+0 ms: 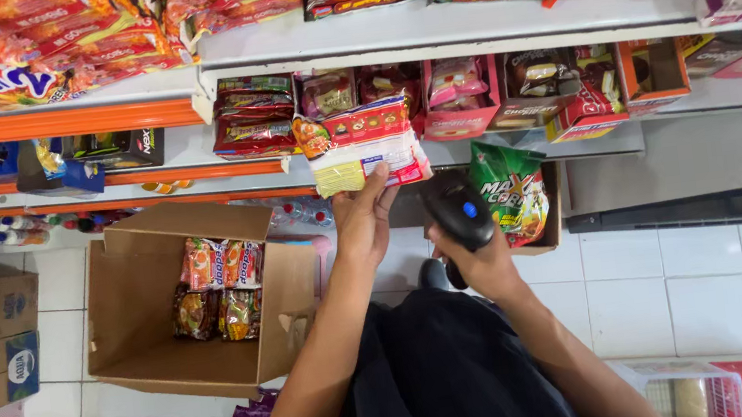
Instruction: The person takes packets of instant noodles from a cardboard box, scans them with a handheld barcode scanner, and places them onto the shelves in a store.
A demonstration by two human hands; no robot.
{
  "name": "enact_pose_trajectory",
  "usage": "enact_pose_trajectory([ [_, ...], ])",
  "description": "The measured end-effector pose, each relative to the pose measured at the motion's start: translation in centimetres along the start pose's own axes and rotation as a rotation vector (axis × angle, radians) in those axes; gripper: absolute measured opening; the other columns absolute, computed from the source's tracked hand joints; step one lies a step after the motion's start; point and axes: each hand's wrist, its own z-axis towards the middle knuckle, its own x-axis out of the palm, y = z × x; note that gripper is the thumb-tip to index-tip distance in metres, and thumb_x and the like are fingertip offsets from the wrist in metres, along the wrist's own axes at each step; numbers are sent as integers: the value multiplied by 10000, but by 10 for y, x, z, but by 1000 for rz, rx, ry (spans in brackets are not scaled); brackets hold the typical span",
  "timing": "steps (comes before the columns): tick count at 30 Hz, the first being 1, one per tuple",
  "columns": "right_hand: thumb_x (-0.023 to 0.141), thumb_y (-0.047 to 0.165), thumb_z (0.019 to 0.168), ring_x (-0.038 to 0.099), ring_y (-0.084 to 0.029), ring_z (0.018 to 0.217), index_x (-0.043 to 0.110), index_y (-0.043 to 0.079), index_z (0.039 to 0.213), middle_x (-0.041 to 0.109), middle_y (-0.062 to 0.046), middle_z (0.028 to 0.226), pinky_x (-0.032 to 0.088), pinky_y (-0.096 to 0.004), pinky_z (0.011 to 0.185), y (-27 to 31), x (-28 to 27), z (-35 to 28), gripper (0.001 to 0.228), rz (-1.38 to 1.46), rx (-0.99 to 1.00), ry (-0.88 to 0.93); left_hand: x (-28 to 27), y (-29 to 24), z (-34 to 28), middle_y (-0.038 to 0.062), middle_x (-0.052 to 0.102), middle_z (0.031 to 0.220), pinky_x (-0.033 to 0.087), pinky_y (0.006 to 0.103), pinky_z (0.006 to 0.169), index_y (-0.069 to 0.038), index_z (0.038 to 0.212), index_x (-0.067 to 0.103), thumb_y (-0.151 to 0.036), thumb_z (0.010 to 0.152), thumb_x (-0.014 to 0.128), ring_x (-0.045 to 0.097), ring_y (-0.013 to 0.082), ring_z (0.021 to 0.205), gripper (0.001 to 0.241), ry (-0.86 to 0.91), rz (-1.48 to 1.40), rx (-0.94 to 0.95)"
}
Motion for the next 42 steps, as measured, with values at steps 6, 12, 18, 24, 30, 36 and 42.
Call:
enact_pose_trajectory([
  [6, 744, 98, 908, 670, -94, 700, 676, 17, 1048, 703, -28, 847, 547, -265, 631, 1, -12, -3, 176, -42, 33, 77, 2, 19, 7, 38, 734, 1128, 624, 242, 812, -56, 1221, 655, -51, 903, 767, 731, 117, 963, 338, -51, 9, 0],
  [12, 755, 124, 917, 657, -92, 684, 697, 20, 1046, 707, -26, 784, 537, -268, 628, 8, -27, -1, 176, -145, 46, 102, 5, 38, 6, 75, 735, 1096, 628, 243, 793, -11, 1201, 662, -54, 920, 770, 740, 133, 926, 304, -51, 38, -15],
  [18, 759, 156, 899, 671, -81, 684, 692, 29, 1049, 718, -20, 789, 544, -267, 608, 14, -38, -2, 208, -177, 70, 101, 14, 49, 4, 92, 745, 1078, 626, 238, 773, -9, 1182, 663, -44, 912, 750, 748, 142, 901, 286, 4, 3, -8],
  [24, 760, 160, 908, 672, -91, 689, 701, 23, 1051, 721, -37, 787, 547, -264, 620, 15, -45, -1, 207, -226, 99, 126, 12, 53, 7, 85, 744, 1096, 628, 219, 788, -15, 1187, 669, -22, 890, 758, 745, 132, 923, 310, -23, 8, 4],
  [30, 748, 159, 910, 695, -102, 701, 698, 21, 1056, 748, -46, 818, 549, -270, 607, 16, -46, 0, 208, -172, 77, 145, 6, 51, 6, 26, 735, 1102, 619, 226, 793, -56, 1201, 664, -62, 917, 748, 729, 103, 963, 296, -44, -30, 20],
  [36, 752, 172, 899, 687, -101, 684, 712, 22, 1047, 754, -45, 805, 544, -271, 596, 20, -46, -1, 215, -231, 119, 164, -2, 46, 4, 15, 730, 1116, 623, 240, 795, -78, 1194, 662, -83, 923, 735, 731, 101, 976, 281, -67, -81, 47],
  [42, 764, 175, 892, 679, -92, 664, 724, 27, 1068, 736, -42, 781, 545, -268, 583, 16, -36, 0, 234, -256, 120, 188, -15, 39, -2, 13, 732, 1121, 618, 268, 842, -83, 1186, 666, -112, 915, 755, 726, 109, 1003, 287, -97, -77, 67],
])
